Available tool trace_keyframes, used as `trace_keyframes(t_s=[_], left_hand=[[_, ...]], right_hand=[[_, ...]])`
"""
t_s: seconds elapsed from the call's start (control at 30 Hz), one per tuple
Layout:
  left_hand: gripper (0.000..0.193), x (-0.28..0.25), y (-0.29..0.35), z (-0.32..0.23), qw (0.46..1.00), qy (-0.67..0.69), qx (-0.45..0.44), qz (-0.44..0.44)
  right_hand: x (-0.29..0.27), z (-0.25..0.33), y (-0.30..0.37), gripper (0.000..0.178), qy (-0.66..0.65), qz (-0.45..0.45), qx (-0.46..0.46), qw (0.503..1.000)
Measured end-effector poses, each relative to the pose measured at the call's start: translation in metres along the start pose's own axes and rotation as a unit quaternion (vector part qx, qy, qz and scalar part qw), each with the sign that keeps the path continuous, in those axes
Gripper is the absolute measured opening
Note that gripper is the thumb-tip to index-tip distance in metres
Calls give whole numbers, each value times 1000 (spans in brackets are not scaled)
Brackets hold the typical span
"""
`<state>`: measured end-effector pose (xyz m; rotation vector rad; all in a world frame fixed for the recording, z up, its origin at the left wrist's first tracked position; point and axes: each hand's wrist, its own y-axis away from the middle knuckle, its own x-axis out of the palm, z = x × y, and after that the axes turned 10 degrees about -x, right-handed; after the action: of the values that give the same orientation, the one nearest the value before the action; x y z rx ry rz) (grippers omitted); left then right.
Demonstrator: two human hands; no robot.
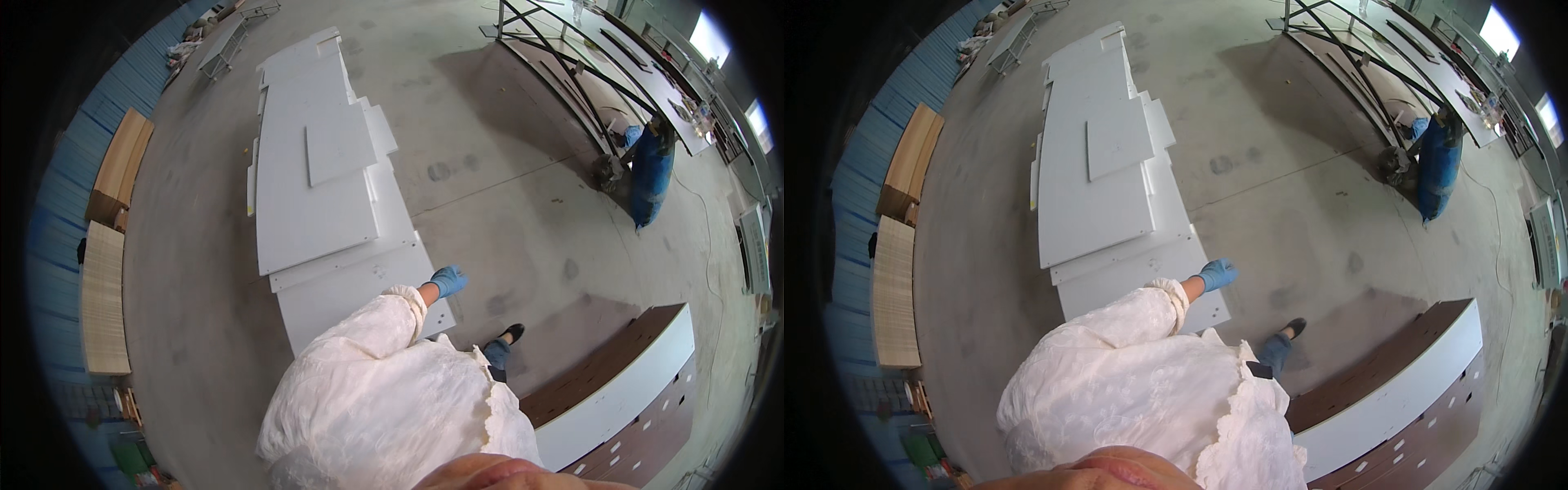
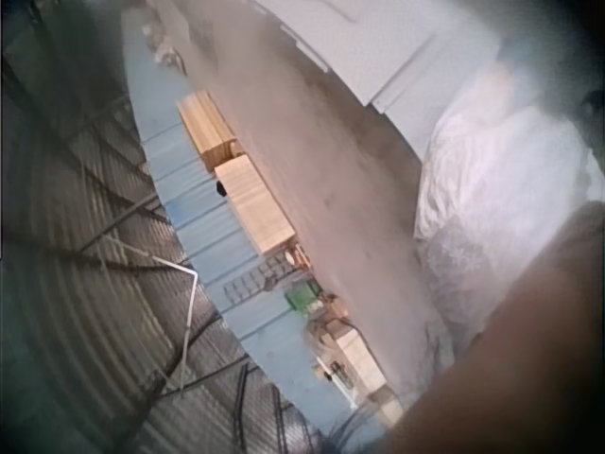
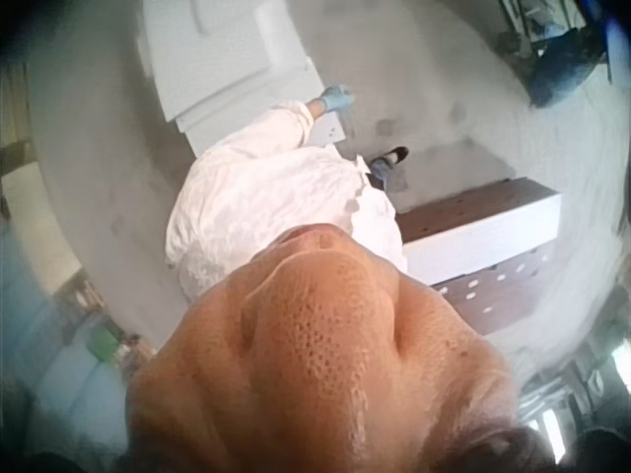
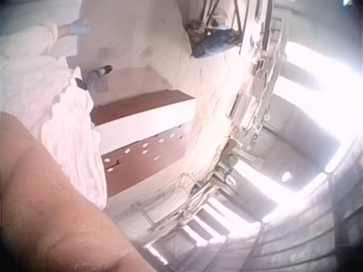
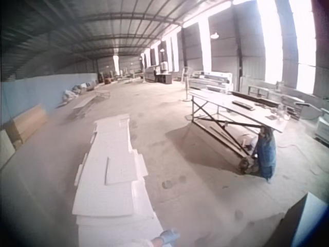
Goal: The person sands and wipes several brown and white wooden panels on a workbench. They use a sanding block and a cloth, then stack the finished pieces. The person also handles a small white plastic strip and a water bottle during the process.
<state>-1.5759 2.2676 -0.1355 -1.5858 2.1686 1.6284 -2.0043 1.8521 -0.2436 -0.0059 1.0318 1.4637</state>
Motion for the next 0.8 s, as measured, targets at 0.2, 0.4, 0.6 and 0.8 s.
trace_keyframes(t_s=[0.2, 0.4, 0.6, 0.8], left_hand=[[53, 36, -49, -84, 997, 38, -59, -23], [68, 79, -75, -67, 988, 109, -109, 3], [39, 62, -112, -28, 991, -101, -89, 16], [34, -16, -198, -88, 977, -73, -198, -15]], right_hand=[[-161, -29, -134, 17, 173, 3, -143, 974], [-340, 25, -330, 27, -117, -53, 35, 991], [-403, 151, -535, 28, 48, -68, -7, 996], [-391, 316, -651, 45, -16, -1, -121, 993]])
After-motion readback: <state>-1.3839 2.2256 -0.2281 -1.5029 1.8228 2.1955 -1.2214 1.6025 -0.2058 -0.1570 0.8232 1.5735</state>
